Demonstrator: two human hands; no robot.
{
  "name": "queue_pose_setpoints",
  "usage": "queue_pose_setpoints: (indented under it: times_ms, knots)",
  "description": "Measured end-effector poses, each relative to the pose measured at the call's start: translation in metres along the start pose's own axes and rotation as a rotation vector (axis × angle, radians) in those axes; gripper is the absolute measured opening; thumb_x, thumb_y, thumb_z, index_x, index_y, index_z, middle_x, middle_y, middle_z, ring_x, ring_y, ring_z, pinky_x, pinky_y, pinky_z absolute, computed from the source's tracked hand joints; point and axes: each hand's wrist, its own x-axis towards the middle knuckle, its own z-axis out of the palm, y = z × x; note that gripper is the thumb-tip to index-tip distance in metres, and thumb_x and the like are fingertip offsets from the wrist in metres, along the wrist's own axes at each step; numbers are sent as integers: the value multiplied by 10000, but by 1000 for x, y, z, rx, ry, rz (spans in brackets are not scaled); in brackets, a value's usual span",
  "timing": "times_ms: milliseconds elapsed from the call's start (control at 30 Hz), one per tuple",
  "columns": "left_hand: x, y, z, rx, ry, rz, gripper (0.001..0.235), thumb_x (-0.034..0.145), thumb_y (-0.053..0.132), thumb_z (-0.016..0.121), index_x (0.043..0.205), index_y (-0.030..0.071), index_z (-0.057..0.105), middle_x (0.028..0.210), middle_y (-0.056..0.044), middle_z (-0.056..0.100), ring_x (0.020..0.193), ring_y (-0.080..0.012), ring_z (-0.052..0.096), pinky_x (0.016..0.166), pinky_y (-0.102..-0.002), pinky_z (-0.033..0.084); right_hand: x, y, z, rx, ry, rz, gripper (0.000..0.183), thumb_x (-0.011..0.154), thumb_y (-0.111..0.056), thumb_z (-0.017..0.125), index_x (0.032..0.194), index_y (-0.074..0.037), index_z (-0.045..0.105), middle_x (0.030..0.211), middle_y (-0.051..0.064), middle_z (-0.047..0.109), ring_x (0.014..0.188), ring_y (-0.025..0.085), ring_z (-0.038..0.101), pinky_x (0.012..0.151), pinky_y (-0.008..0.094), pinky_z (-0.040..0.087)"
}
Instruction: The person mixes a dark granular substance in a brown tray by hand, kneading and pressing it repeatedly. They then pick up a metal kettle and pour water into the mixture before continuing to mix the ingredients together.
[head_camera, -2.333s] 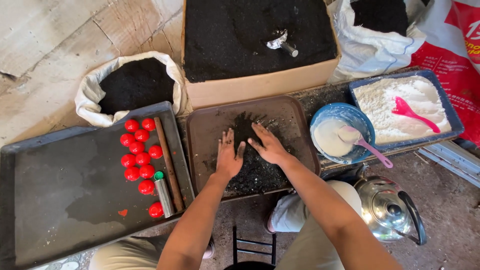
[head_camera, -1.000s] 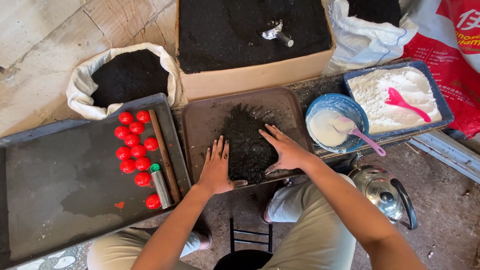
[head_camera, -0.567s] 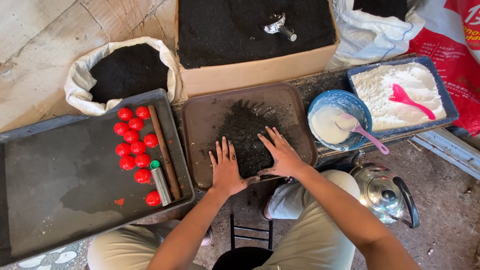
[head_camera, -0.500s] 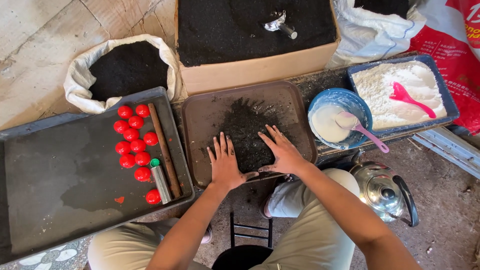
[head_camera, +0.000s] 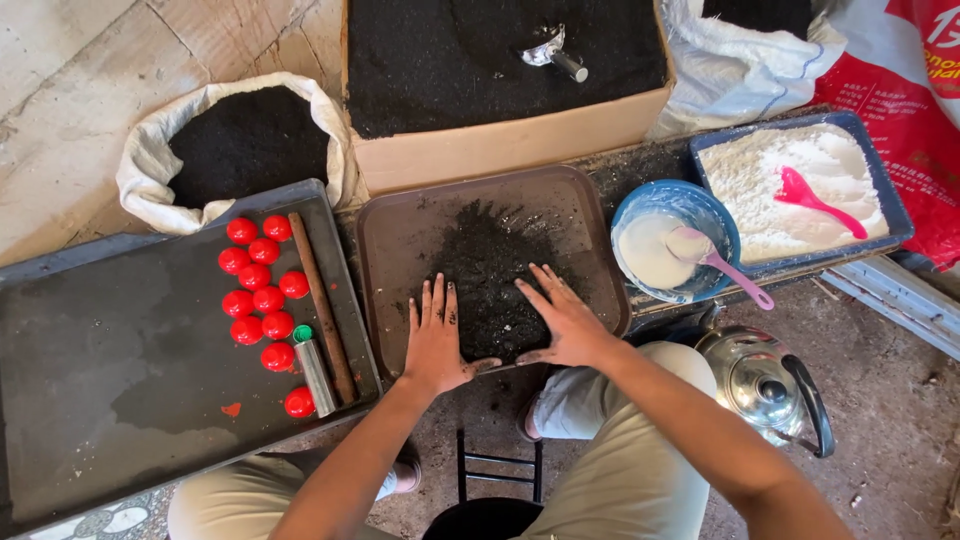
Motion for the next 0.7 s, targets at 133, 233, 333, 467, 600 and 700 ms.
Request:
queue_pose_setpoints:
  times_ms: [133, 233, 333, 467, 600, 700]
  knots:
    - [15, 0, 12, 50, 32, -4, 1492, 655, 836, 766, 1617, -9, 0, 1686, -252, -78, 1553, -450, -58, 1238, -589, 18, 20, 10, 23, -6, 70, -31, 1281, 678, -739, 813, 1648, -164, 205, 1667, 298, 96, 1524, 523, 93, 1210, 617, 199]
    - [26, -4, 12, 69, 29, 31, 1503, 611, 871, 743, 1602, -27, 58, 1683, -262, -72, 1556, -456, -45, 1246, -599, 37, 35, 30, 33, -58, 72, -50, 1375, 597, -768, 834, 1651, -157, 197, 1678, 301, 34, 1535, 511, 60, 1219, 605, 190]
    - [33, -10, 17, 184, 13, 66, 1504, 625, 813, 783, 1617, -19, 18, 1692, -238, -90, 1568, -416, -45, 1258, -537, 74, 43, 22, 21, -52, 56, -94, 1383, 589, -824, 790, 1649, -175, 185, 1692, 268, 4, 1548, 486, 43, 1199, 639, 211]
    - [47, -26, 33, 122, 92, 99, 1222, 750, 676, 764, 1591, 1, 190, 1686, -208, 96, 1562, -365, 150, 1265, -441, 190, 52, 37, 24, -104, 139, -129, 1236, 598, -417, 931, 1625, -166, 289, 1649, 222, 248, 1524, 445, 242, 1156, 614, 337]
    - [66, -51, 53, 115, 180, 124, 1091, 700, 387, 873, 1578, 81, 302, 1639, -132, 299, 1500, -306, 350, 1206, -387, 354, 59, 46, 34, -126, 270, -170, 1158, 497, -286, 993, 1523, -151, 474, 1551, 186, 439, 1445, 424, 417, 1127, 565, 412]
    - [71, -63, 44, 38, 133, 143, 1017, 704, 368, 844, 1574, 149, 363, 1615, -73, 368, 1471, -262, 406, 1176, -366, 398, 53, 53, 18, 49, 382, -247, 916, 629, -501, 943, 1385, -103, 611, 1435, 172, 579, 1343, 413, 545, 1092, 521, 470]
